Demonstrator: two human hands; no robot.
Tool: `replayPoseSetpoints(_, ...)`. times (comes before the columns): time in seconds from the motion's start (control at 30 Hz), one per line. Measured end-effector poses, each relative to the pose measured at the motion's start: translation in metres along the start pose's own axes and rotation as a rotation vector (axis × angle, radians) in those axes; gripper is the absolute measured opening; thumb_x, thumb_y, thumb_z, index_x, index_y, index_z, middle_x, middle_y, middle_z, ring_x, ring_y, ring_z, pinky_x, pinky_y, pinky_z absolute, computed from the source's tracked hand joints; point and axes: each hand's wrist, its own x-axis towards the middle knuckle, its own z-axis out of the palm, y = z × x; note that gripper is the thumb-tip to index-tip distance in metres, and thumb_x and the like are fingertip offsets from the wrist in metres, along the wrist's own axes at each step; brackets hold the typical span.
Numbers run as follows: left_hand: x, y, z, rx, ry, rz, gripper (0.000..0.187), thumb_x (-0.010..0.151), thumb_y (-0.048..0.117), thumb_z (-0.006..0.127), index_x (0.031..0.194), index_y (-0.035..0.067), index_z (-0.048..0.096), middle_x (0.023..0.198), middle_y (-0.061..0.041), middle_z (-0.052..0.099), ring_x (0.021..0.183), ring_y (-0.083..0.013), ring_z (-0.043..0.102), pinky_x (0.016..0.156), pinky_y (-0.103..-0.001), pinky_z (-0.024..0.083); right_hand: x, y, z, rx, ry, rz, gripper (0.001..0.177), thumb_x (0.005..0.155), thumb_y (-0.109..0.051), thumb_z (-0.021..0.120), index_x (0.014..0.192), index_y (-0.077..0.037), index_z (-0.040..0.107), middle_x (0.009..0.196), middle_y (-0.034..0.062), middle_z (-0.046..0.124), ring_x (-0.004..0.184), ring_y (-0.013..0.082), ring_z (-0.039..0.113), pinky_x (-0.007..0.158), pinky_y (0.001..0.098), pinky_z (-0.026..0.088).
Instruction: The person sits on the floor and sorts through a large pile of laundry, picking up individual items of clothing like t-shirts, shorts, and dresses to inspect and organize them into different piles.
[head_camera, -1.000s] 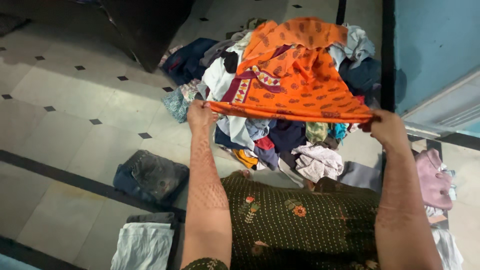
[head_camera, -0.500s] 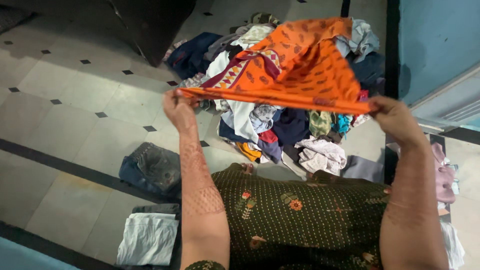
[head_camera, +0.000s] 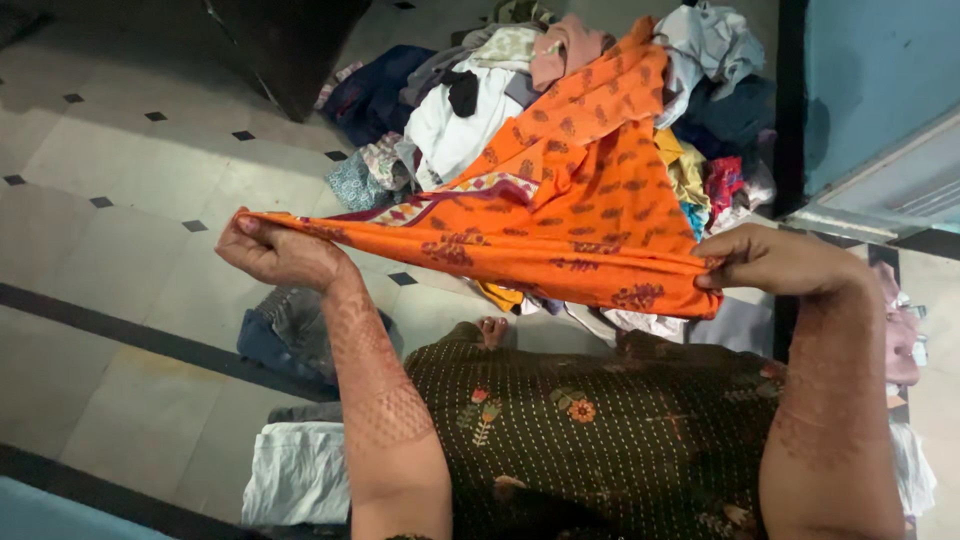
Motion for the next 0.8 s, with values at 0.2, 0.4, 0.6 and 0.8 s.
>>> replayPoseSetpoints(0.2, -0.019, -0.005, 0.011, 0.048, -0.176, -0.109, 0.019, 0.112, 0.02, 0.051, 0.108, 0.002, 0.057, 0.104, -0.005, 0.057, 0.096, -0.0149, 0.058, 0.09, -0.033, 0.051, 0.016, 0.02, -0.004, -0.085, 0.133, 0.133, 0.026, 0.091, -0.013, 0.07, 0.114, -0.004, 0.078, 0.092, 0.0076, 0.079, 0.087, 0.0137, 0.069, 0.083, 0.0325, 0.055)
replayPoseSetpoints(0.4, -0.063, -0.031, 0.058, -0.045, -0.375, -0.118, 0.01, 0.109, 0.009, 0.054, 0.109, 0.002, 0.061, 0.1, -0.003, 0.062, 0.089, -0.0124, 0.057, 0.083, -0.028, 0.051, 0.02, 0.068, -0.038, -0.115, 0.375, 0.249, 0.035, 0.09, -0.017, 0.069, 0.123, -0.005, 0.076, 0.094, 0.0106, 0.08, 0.086, 0.0208, 0.067, 0.08, 0.0377, 0.053)
replayPoseSetpoints(0.6, -0.089, -0.051, 0.108, 0.107, -0.581, 0.131, 0.009, 0.111, 0.004, 0.059, 0.103, 0.001, 0.062, 0.091, -0.005, 0.062, 0.078, -0.0143, 0.059, 0.072, -0.028, 0.052, 0.064, 0.125, -0.077, -0.225, 0.548, 0.227, 0.039, 0.086, -0.014, 0.065, 0.123, -0.003, 0.071, 0.102, 0.0109, 0.078, 0.09, 0.0223, 0.071, 0.08, 0.0367, 0.054)
replayPoseSetpoints(0.8, -0.109, -0.106, 0.163, 0.197, -0.833, -0.358, 0.009, 0.1, 0.006, 0.061, 0.093, 0.001, 0.062, 0.074, -0.005, 0.064, 0.05, -0.0133, 0.058, 0.046, -0.03, 0.049, 0.136, 0.153, -0.128, -0.139, 0.516, 0.398, 0.034, 0.089, -0.02, 0.06, 0.115, -0.005, 0.076, 0.09, 0.0152, 0.081, 0.079, 0.0246, 0.077, 0.065, 0.034, 0.054)
